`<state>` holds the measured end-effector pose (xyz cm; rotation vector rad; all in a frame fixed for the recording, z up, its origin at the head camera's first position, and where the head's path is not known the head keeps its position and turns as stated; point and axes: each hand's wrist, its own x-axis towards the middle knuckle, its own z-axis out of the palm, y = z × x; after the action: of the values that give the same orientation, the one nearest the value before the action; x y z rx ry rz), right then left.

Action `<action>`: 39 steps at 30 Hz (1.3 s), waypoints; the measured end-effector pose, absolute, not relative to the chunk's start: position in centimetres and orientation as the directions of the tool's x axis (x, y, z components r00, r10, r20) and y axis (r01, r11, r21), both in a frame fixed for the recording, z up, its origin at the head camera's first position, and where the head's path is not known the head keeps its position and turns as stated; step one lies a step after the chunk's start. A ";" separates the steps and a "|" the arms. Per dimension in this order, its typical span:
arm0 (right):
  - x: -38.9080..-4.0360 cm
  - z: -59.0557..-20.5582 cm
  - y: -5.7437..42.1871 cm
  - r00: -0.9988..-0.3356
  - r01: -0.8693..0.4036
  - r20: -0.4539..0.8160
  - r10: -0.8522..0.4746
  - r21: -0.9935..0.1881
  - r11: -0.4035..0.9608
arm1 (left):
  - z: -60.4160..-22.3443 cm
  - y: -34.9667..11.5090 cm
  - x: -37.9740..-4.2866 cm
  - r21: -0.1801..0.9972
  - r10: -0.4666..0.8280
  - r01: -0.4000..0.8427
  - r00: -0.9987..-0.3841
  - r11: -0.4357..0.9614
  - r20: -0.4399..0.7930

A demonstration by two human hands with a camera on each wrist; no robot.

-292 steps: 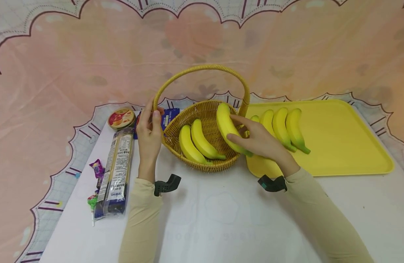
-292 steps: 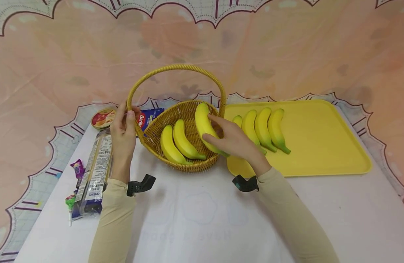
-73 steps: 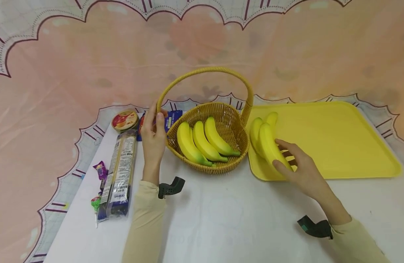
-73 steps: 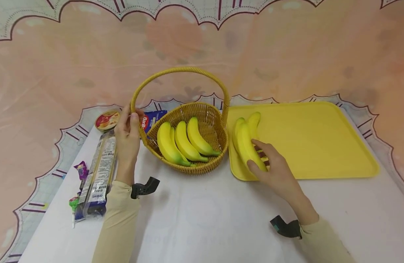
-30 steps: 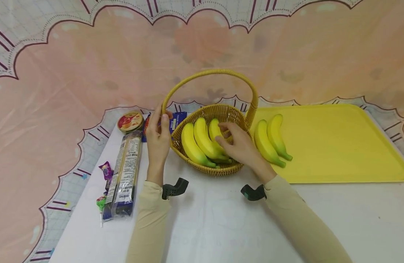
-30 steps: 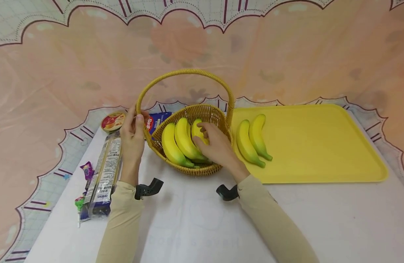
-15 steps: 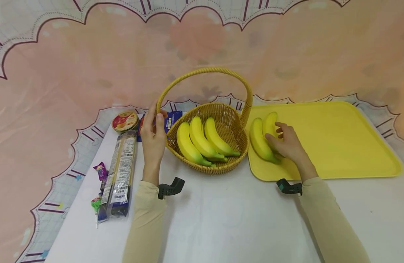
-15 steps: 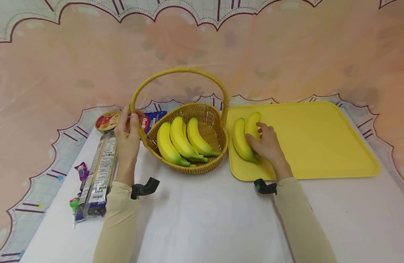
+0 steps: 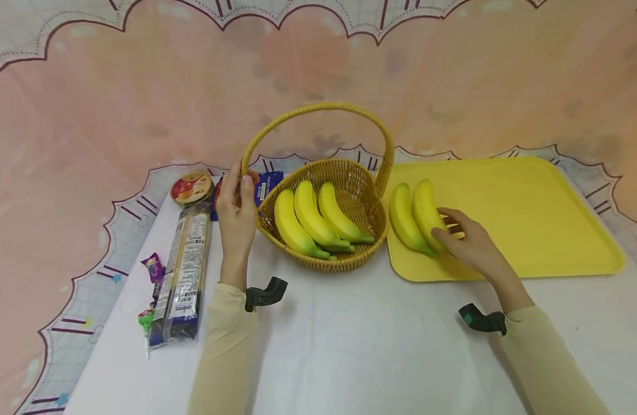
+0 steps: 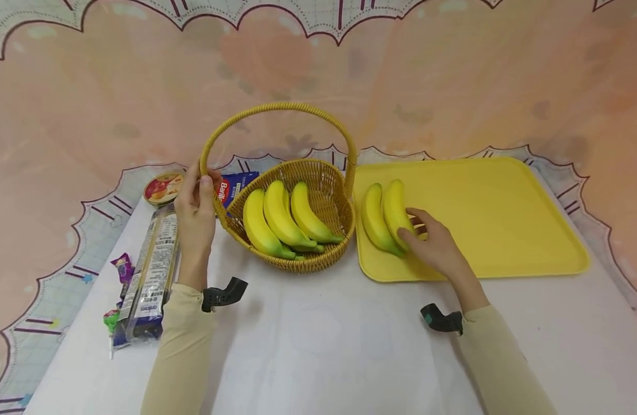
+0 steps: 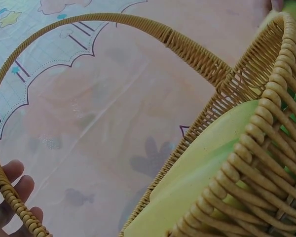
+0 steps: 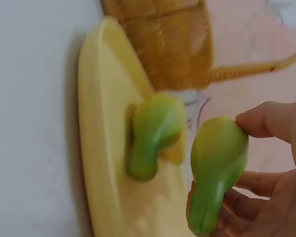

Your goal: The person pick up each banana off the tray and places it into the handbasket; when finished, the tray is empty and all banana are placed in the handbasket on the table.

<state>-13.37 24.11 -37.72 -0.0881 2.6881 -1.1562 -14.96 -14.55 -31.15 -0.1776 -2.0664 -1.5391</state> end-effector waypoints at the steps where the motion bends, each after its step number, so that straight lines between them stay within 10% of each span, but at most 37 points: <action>1: -12.9 -37.4 24.1 -0.977 0.011 -0.152 -0.147 -0.730 0.684 | -31.1 -14.6 -15.0 0.843 -0.212 0.420 -0.838 0.336 0.502; 15: -8.1 -33.3 21.3 -0.939 -0.282 0.083 -0.334 -0.741 0.610 | -30.7 -14.6 -15.3 0.846 -0.203 0.424 -0.842 0.325 0.500; 39: -17.6 -35.5 9.3 -0.921 -0.307 0.014 -0.388 -0.638 0.706 | -30.9 -14.8 -14.8 0.865 -0.203 0.389 -0.863 0.317 0.462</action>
<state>-17.59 9.29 -35.47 -0.5710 2.7884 -1.0107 -14.84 -14.81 -30.88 -0.1640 -2.0926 -1.5793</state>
